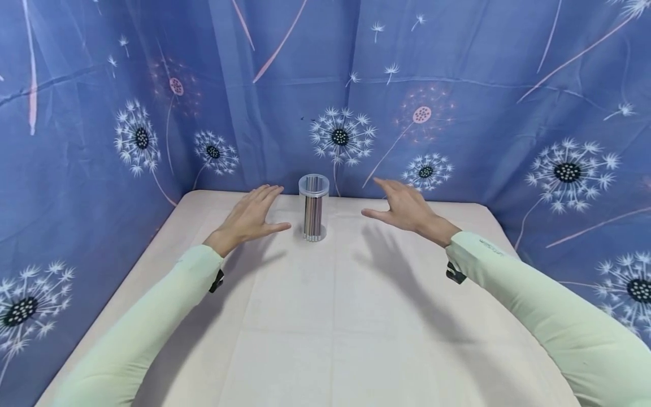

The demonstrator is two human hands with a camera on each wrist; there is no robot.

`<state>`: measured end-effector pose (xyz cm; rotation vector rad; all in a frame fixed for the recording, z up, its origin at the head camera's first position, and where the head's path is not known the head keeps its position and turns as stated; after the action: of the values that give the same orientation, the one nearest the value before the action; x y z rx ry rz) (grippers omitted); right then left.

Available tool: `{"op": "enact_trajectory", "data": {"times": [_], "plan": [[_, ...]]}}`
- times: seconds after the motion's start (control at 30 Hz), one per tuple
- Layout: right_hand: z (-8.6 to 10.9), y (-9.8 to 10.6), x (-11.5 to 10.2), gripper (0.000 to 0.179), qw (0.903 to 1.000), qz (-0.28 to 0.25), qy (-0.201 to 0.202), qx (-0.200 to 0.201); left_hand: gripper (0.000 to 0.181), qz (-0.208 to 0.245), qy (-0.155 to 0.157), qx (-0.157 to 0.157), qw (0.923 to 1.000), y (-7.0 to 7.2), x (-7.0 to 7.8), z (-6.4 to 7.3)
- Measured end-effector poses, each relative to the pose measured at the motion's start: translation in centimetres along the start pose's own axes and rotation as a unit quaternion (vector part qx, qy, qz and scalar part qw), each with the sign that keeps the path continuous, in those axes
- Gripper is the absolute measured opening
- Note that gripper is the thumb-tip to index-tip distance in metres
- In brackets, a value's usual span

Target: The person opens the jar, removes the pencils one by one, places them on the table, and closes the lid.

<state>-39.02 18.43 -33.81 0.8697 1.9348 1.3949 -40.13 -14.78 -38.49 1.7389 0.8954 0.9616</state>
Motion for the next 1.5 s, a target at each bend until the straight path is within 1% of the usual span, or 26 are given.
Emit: {"op": "enact_trajectory", "data": {"times": [0.17, 0.3, 0.43, 0.6, 0.73, 0.9, 1.13, 1.23, 1.37, 1.5], "plan": [[-1.1, 0.1, -0.8, 0.098, 1.0, 0.0, 0.004, 0.001, 0.103, 0.007, 0.002, 0.0, 1.0, -0.6, 0.3, -0.6], [-1.8, 0.2, -1.6, 0.097, 1.0, -0.009, 0.002, 0.001, 0.103, 0.024, 0.005, -0.003, 0.9997, -1.1, 0.5, -1.0], [-2.7, 0.3, -2.5, 0.095, 0.9997, -0.019, 0.012, 0.005, 0.103, 0.04, 0.013, -0.008, 0.9991, -1.7, 0.6, -1.3], [-3.8, 0.5, -3.5, 0.093, 0.9992, -0.032, 0.017, 0.017, 0.103, 0.065, 0.019, -0.009, 0.9976, -2.0, 0.9, -1.7], [-4.7, 0.5, -4.2, 0.092, 0.9984, -0.047, 0.017, 0.027, 0.102, 0.086, 0.031, -0.012, 0.9957, -2.3, 0.9, -2.1], [-5.7, 0.1, -5.2, 0.091, 0.9973, -0.064, 0.019, 0.028, 0.105, 0.108, 0.049, -0.019, 0.9927, -2.8, 1.0, -2.4], [-6.8, -0.5, -6.5, 0.089, 0.9967, -0.071, 0.024, 0.03, 0.107, 0.123, 0.067, -0.034, 0.9895, -3.6, 1.3, -2.7], [-7.2, -0.9, -7.0, 0.09, 0.9967, -0.074, 0.021, 0.027, 0.109, 0.131, 0.076, -0.038, 0.9877, -3.8, 1.3, -2.7], [-7.9, -1.3, -7.6, 0.09, 0.9972, -0.071, 0.007, 0.022, 0.11, 0.142, 0.085, -0.04, 0.9854, -4.2, 1.3, -2.9], [-8.5, -2.0, -7.9, 0.089, 0.9974, -0.067, -0.006, 0.026, 0.111, 0.154, 0.088, -0.042, 0.9832, -4.8, 1.7, -3.1]]}}
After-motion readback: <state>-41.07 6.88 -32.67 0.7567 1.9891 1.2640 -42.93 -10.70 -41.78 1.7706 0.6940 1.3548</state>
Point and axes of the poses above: each hand's wrist, its own z-axis away from the middle knuckle, its own y-axis out of the back of the hand, x = y × z, the point moved 8 cm from there along -z, towards the middle knuckle, and after that the axes turned 9 degrees about y, right-handed, at the moved point
